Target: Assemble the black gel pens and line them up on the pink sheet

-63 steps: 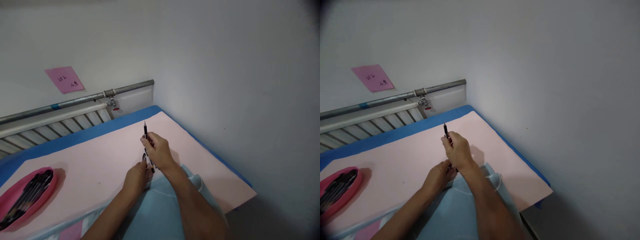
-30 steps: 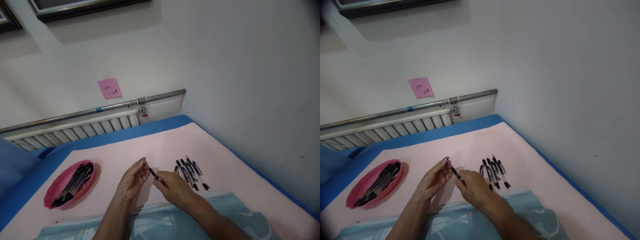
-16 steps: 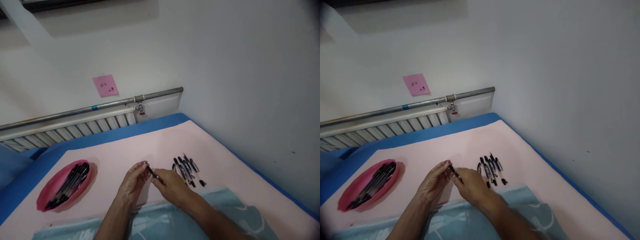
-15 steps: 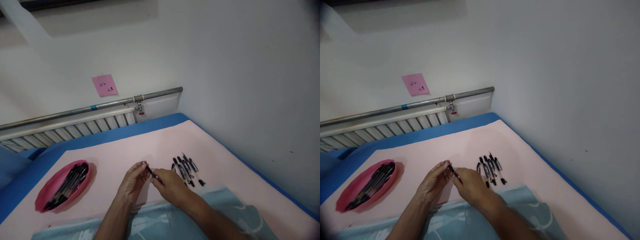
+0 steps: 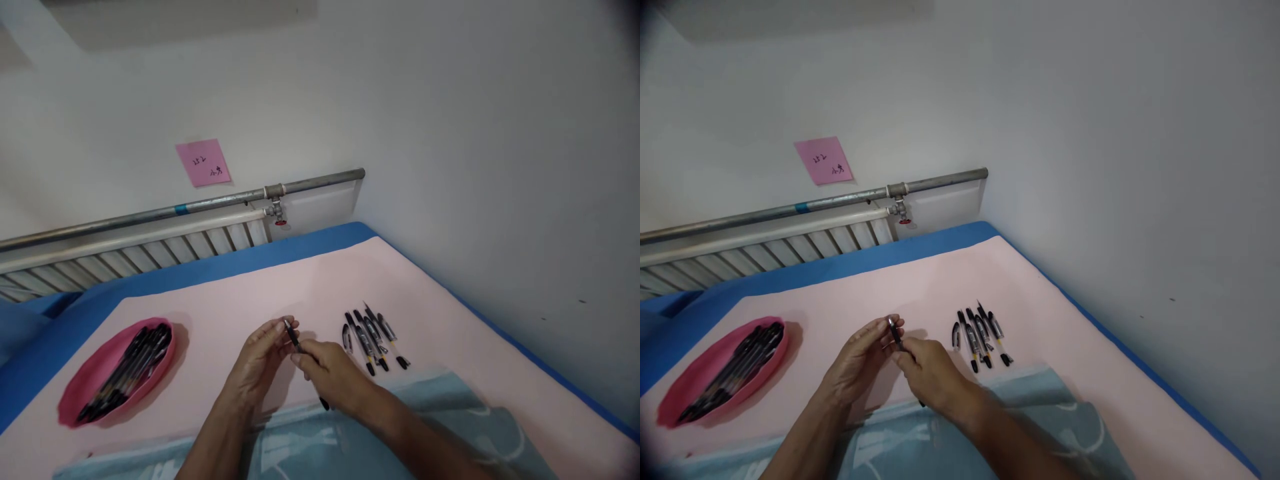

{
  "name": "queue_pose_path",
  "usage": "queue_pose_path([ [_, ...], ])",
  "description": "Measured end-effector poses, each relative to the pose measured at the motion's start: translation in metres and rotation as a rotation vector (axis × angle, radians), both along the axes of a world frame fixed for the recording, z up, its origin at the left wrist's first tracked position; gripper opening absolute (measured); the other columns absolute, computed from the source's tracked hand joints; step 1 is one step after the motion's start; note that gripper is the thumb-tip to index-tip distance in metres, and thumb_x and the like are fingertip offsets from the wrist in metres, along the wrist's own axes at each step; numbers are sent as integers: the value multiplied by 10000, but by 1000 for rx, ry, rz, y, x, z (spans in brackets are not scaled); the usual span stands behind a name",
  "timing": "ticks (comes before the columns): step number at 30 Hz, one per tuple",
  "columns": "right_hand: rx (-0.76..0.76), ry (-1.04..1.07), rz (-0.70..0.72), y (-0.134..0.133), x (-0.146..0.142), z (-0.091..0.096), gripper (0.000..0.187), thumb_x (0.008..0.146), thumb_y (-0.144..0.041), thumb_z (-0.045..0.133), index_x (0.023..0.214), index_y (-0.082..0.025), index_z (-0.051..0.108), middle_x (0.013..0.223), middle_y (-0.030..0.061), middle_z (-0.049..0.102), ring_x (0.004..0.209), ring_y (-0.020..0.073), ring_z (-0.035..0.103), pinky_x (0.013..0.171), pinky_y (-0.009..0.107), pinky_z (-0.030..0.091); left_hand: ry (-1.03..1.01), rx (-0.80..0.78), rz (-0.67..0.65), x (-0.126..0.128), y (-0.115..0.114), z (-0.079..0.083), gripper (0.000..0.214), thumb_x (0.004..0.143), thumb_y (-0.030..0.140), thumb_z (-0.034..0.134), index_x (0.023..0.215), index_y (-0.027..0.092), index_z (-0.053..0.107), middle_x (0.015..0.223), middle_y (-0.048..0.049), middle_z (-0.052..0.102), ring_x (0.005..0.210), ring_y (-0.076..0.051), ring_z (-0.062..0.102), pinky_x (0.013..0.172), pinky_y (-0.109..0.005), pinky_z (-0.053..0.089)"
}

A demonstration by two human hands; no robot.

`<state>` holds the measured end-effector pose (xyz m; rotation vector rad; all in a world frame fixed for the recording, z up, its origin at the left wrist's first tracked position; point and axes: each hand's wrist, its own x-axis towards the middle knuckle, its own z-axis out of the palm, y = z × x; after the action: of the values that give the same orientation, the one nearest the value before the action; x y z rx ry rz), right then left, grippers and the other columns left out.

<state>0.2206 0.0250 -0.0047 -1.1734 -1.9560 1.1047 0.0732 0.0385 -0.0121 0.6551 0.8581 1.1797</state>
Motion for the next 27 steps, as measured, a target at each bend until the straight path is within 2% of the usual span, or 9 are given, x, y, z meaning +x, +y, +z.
queue_pose_path([
  [2,44,-10,-4,-1,1,1,179,835,-228,417,718,-180,543,691,-8,574,646,117,510,566,203,337,18,8,33,2,-1,0,204,680,299,689,809,144,662,801,-29,666,714,-106,595,703,-234,446],
  [6,87,3,27,-1,2,1,141,829,-205,422,799,-189,559,757,-5,589,707,123,524,604,205,349,60,21,68,4,-1,-1,134,659,237,705,646,136,618,598,21,611,584,-67,551,619,-188,420],
  [9,32,-27,3,0,1,-1,176,829,-216,419,706,-175,538,688,-6,570,666,119,515,572,201,339,91,17,37,2,-1,1,153,659,243,704,735,124,647,691,-21,656,677,-103,591,684,-216,436],
  [13,39,-44,-18,0,-1,-6,183,832,-236,421,731,-174,560,700,-2,583,651,117,510,556,203,329,56,-17,19,2,-2,3,266,718,357,640,878,145,648,867,-60,674,785,-147,611,725,-268,452],
  [18,53,-14,30,0,0,-4,181,835,-229,409,804,-170,577,725,3,585,672,120,511,588,206,335,102,24,22,3,-2,1,148,666,252,698,647,129,618,638,-14,639,646,-103,585,663,-219,436],
  [21,28,-45,7,1,0,-3,179,827,-231,416,759,-164,567,713,5,574,663,118,503,576,203,323,92,14,-9,1,-2,1,170,656,244,704,759,118,655,770,-56,672,759,-138,605,741,-247,439],
  [24,19,-58,4,2,0,-5,191,831,-246,410,747,-168,562,706,5,572,655,118,502,570,204,318,82,-53,7,2,-1,1,275,688,335,672,873,132,659,887,-79,672,801,-156,609,747,-272,446],
  [27,33,-50,32,2,0,-5,180,824,-248,419,744,-170,559,711,3,568,664,120,502,581,208,321,89,-51,61,4,-1,-1,231,667,348,688,738,132,650,747,-51,666,715,-141,607,703,-264,452],
])
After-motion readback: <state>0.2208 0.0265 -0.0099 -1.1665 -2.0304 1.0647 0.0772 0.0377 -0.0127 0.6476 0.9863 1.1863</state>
